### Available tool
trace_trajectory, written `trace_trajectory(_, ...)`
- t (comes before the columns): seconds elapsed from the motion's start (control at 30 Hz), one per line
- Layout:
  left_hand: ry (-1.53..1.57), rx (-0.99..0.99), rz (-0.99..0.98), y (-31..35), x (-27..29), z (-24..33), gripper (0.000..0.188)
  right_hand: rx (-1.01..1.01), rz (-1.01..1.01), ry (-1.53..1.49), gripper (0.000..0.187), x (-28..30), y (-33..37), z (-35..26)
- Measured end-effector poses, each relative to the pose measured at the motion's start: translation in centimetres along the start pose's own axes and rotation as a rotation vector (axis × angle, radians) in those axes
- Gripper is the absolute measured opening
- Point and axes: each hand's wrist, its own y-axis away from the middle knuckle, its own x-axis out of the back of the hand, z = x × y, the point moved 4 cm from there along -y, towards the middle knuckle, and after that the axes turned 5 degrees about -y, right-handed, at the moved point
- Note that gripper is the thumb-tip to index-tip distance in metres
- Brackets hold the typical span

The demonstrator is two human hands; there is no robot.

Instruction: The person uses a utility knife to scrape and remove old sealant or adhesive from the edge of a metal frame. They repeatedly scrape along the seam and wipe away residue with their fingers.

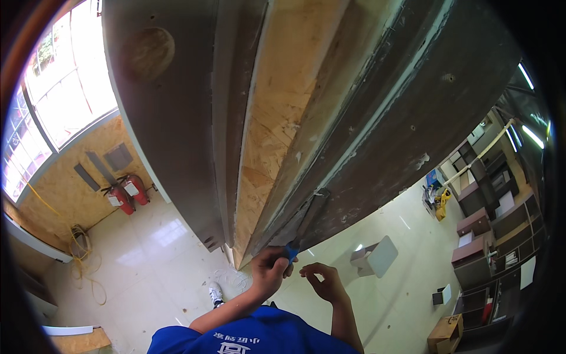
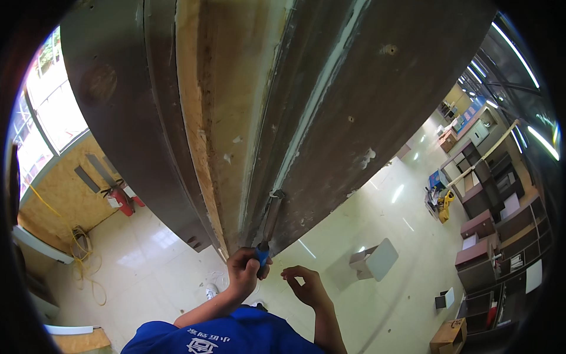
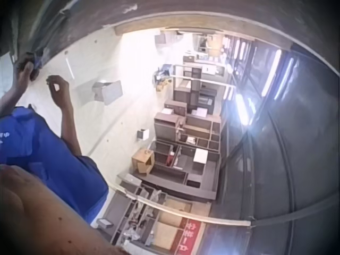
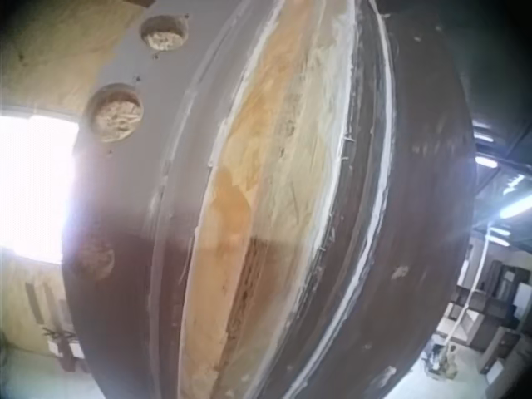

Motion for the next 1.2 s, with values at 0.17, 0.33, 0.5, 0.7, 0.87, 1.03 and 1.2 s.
trace_trajectory(0.17,-0.011,-0.023,0.029,-0.4,0.0,-0.2,0.031,-0.007,-0.001,-0.007,0.009,-0.5,-0.1,-0.3)
trace_trajectory(0.33,0.011,0.006,0.015,-0.7,-0.5,-0.7,0.030,-0.012,-0.005,-0.023,0.008,-0.6,0.2,0.1)
trace_trajectory(0.5,0.063,0.008,0.016,-0.7,-0.7,-0.1,0.031,-0.039,-0.015,-0.060,0.008,-1.2,0.9,0.4)
trace_trajectory(0.7,0.008,-0.014,0.010,-1.0,0.0,0.6,0.025,-0.050,-0.031,-0.042,0.008,-1.5,1.1,0.4)
trace_trajectory(0.87,0.054,0.027,-0.008,-1.2,0.3,0.1,0.011,-0.046,-0.038,-0.053,0.008,-1.7,0.8,0.5)
trace_trajectory(1.03,0.029,0.009,0.030,-1.3,-0.8,-0.8,0.023,-0.068,-0.045,-0.019,0.009,-1.8,1.1,0.5)
trace_trajectory(1.2,0.074,-0.020,0.009,-1.4,-1.6,-1.4,0.012,-0.095,-0.035,-0.041,0.009,-1.9,1.2,0.8)
